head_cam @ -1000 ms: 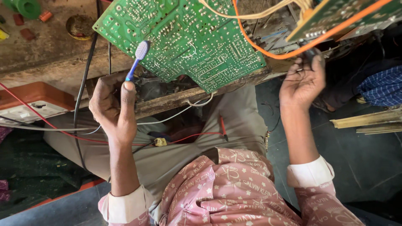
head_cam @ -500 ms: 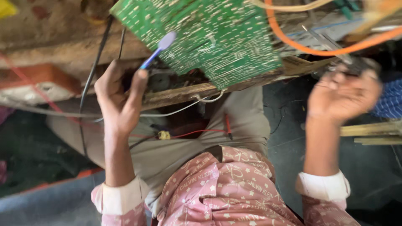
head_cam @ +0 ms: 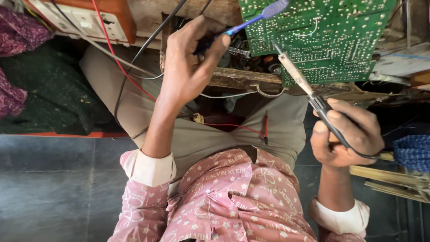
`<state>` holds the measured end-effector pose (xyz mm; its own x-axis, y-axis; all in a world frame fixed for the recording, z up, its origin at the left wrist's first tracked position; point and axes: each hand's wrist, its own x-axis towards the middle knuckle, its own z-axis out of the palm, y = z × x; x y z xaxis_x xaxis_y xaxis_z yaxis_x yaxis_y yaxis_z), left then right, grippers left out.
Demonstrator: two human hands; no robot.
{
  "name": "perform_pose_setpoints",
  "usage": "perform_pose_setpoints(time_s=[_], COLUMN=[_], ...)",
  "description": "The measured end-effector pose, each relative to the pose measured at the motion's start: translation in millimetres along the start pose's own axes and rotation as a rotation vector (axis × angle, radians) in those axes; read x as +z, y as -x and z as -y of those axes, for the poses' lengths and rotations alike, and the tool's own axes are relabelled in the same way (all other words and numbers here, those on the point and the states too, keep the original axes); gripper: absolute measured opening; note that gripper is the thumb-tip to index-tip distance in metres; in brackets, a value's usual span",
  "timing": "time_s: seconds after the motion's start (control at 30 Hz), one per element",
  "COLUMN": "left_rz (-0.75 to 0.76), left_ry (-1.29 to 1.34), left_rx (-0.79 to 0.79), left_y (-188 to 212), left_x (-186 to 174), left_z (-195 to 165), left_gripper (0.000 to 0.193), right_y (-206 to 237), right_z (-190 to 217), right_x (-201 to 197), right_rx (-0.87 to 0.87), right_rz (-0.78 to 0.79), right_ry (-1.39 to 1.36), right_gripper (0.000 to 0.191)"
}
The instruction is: The person sits on the floor and works on a green circuit board. They use a multimeter probe to test points on the board, then use a soldering iron and a toothbrush to clean and solder specific areas.
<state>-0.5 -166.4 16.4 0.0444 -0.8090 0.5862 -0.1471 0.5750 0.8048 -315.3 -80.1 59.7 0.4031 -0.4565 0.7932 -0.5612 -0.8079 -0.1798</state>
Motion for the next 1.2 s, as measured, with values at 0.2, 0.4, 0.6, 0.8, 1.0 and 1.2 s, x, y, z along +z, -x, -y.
perform_pose_setpoints(time_s=[0.2, 0.4, 0.6, 0.8, 1.0, 1.2], left_rz=[-0.016, -0.015, -0.030, -0.021, 0.010, 0.070], left_ry=[0.017, 0.071, 0.029, 0.028, 0.019, -0.132], left_rx=[0.116, 0.064, 0.133, 0.115, 0.149, 0.335], left_y=[0, 2, 3, 2, -3, -16], left_x=[-3, -4, -4, -4, -10, -27], left_z=[4, 7, 10, 10, 12, 18], left_gripper=[0.017, 0.018, 0.017, 0.016, 0.018, 0.012], right_y=[-6, -7, -7, -3, 0, -1], right_z=[6, 4, 5, 3, -1, -1], right_x=[11, 16, 14, 14, 16, 16], right_rx=[-0.017, -0.031, -0.027, -0.032, -0.067, -0.001], right_rz=[0.021, 0.042, 0.056, 0.053, 0.038, 0.035], right_ry=[0.097, 0.110, 0.129, 0.161, 0.193, 0.112], right_gripper=[0.022, 0.021, 0.021, 0.021, 0.020, 0.021])
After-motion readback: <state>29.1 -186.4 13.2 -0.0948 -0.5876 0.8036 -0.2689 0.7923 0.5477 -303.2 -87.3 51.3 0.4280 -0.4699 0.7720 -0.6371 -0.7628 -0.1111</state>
